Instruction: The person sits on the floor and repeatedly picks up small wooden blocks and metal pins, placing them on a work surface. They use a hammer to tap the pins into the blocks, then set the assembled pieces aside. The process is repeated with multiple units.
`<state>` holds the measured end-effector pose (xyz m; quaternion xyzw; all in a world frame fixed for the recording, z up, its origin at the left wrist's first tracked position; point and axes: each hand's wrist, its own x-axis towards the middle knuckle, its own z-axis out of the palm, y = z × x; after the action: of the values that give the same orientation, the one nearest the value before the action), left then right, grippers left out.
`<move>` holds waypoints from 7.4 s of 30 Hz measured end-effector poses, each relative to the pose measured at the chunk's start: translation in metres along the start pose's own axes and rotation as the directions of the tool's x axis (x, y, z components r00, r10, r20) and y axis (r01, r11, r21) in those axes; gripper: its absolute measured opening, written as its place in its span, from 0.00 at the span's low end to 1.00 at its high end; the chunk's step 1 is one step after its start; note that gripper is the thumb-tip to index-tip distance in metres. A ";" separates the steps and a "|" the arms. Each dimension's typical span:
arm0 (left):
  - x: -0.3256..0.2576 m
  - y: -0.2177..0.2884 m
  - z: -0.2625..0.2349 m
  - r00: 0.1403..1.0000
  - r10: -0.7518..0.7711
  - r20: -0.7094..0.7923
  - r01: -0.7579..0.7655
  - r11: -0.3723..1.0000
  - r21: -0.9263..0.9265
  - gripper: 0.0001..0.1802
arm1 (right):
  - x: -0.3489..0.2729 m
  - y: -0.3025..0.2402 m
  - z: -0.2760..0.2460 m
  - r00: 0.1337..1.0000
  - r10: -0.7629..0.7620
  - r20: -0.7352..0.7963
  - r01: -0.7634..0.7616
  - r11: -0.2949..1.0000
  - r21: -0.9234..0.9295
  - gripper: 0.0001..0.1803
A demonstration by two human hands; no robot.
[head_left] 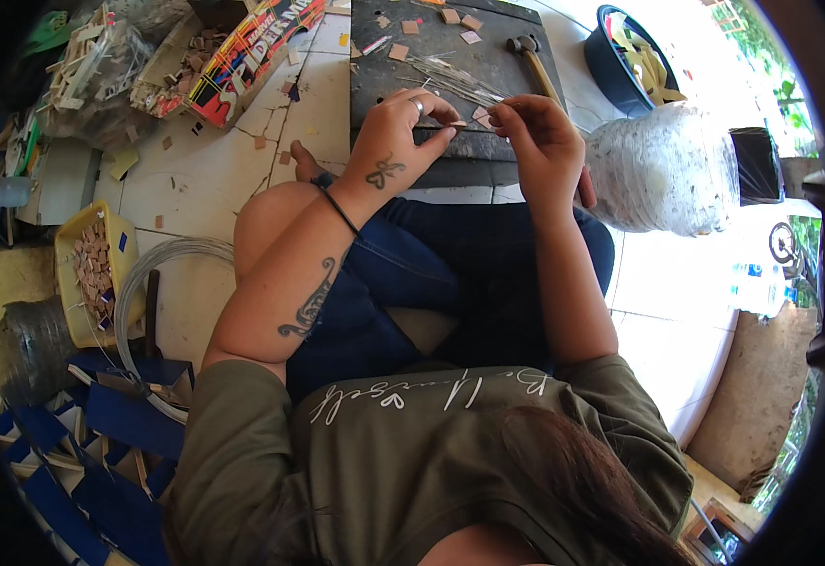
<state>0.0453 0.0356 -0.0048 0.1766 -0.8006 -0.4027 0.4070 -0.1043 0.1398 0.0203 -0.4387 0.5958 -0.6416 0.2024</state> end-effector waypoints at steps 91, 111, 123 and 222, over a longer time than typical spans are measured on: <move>-0.006 -0.013 0.002 0.994 0.029 0.109 -0.048 0.983 0.176 0.06 | 0.005 -0.013 0.006 0.949 -0.205 0.238 0.294 0.847 -0.443 0.06; -0.002 -0.003 0.016 0.998 0.014 -0.054 -0.017 0.998 -0.053 0.05 | 0.006 -0.008 -0.001 0.940 -0.183 0.287 0.299 0.845 -0.443 0.09; -0.003 -0.005 0.017 0.997 0.055 -0.059 -0.057 0.998 -0.032 0.04 | 0.005 0.028 -0.088 0.995 0.095 -0.023 -0.049 0.273 -0.961 0.21; -0.002 0.003 -0.001 0.983 -0.035 0.182 0.065 0.985 -0.158 0.09 | 0.020 -0.016 -0.017 0.981 0.018 0.192 0.055 0.929 -0.366 0.13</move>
<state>0.0474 0.0379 -0.0029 0.1261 -0.7936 -0.4912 0.3363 -0.1242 0.1369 0.0439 -0.5344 0.6794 -0.4744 0.1668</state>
